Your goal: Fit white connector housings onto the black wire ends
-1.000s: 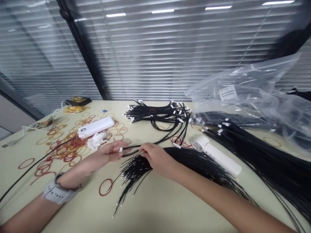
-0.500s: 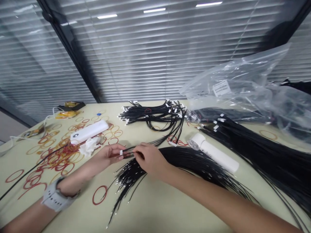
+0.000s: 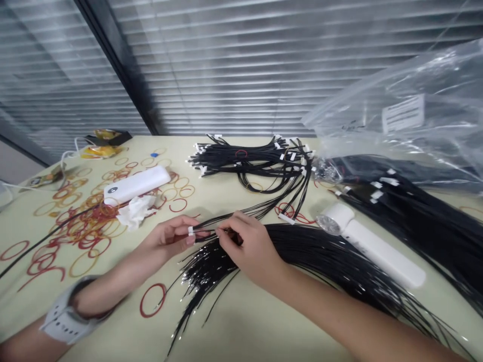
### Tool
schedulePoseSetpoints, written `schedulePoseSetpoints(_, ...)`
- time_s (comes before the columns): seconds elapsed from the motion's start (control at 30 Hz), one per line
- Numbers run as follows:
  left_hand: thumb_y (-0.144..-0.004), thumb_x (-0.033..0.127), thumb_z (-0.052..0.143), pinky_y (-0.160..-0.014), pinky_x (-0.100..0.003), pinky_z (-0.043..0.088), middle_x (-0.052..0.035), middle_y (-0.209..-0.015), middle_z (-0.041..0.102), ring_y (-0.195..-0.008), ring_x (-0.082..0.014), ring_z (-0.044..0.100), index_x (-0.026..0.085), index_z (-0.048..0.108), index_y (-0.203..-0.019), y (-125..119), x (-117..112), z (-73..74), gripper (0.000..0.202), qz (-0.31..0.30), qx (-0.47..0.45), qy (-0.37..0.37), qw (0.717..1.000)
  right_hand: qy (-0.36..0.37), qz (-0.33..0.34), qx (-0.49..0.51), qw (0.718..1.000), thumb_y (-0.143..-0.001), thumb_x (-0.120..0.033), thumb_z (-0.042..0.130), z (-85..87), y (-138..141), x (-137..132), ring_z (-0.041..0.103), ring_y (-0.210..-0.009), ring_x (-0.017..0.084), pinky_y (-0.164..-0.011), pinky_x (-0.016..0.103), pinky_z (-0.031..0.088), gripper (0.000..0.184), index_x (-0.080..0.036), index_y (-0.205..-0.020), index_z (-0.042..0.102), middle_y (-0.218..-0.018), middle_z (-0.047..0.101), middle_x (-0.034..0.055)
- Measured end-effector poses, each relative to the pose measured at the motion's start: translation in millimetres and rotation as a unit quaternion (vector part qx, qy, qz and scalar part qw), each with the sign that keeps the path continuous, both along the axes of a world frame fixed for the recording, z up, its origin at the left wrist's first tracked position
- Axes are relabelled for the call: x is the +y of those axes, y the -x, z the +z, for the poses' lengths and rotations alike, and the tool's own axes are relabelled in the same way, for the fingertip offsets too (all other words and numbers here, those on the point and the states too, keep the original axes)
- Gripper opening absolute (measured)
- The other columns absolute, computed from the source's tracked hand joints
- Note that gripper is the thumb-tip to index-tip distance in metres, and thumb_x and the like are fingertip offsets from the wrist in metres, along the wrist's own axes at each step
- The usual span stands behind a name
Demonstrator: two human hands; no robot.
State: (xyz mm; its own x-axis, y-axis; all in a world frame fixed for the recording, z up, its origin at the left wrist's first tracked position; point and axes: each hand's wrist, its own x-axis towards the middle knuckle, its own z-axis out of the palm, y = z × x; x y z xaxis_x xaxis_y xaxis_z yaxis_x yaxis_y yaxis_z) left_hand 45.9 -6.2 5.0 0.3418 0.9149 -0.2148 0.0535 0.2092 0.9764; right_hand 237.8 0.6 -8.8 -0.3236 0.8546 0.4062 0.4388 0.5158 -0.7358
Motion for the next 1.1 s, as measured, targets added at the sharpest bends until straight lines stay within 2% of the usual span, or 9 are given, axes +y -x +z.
schedulePoseSetpoints(0.4, -0.075, 0.020, 0.059, -0.080, -0.027, 0.045, -0.0057, -0.095, 0.064, -0.091, -0.0169, 0.059, 0.013, 0.050, -0.096, -3.6, -0.3, 3.1, 0.024, 0.018, 0.029, 0.010, 0.999, -0.035, -0.011, -0.062, 0.997, -0.078, -0.016, 0.050, 0.8, -3.1, -2.0, 0.043, -0.058, 0.008, -0.062, 0.025, 0.031, 0.013, -0.017, -0.065, 0.051, -0.059, 0.047, -0.0036)
schedulePoseSetpoints(0.57, -0.074, 0.018, 0.059, -0.075, -0.023, 0.046, -0.0034, -0.091, 0.065, -0.087, -0.0152, 0.060, 0.014, 0.052, -0.093, -4.8, 0.5, 5.6, 0.021, 0.013, 0.036, 0.002, 0.999, -0.037, -0.006, -0.069, 0.997, -0.079, -0.017, 0.049, 0.1, -3.7, -2.5, 0.045, -0.059, 0.008, -0.063, 0.026, 0.031, 0.013, -0.017, -0.065, 0.050, -0.060, 0.050, -0.0033)
schedulePoseSetpoints(0.9, -0.073, 0.022, 0.061, -0.080, -0.026, 0.045, -0.0047, -0.092, 0.065, -0.091, -0.0172, 0.059, 0.014, 0.051, -0.094, -3.7, 0.4, 5.2, 0.024, 0.018, 0.037, -0.004, 0.999, -0.048, -0.001, -0.092, 0.995, -0.079, -0.019, 0.049, -0.9, -4.9, -2.9, 0.044, -0.058, 0.008, -0.065, 0.026, 0.030, 0.014, -0.017, -0.065, 0.051, -0.059, 0.050, -0.0041)
schedulePoseSetpoints(1.1, -0.076, 0.019, 0.058, -0.073, -0.022, 0.045, -0.0036, -0.093, 0.065, -0.088, -0.0151, 0.059, 0.015, 0.052, -0.095, -3.2, -0.8, 2.5, 0.020, -0.007, 0.050, -0.018, 0.999, -0.048, -0.004, -0.080, 0.996, -0.079, -0.016, 0.048, 0.1, -4.5, -1.7, 0.046, -0.061, 0.008, -0.065, 0.026, 0.029, 0.012, -0.017, -0.068, 0.052, -0.061, 0.050, -0.0037)
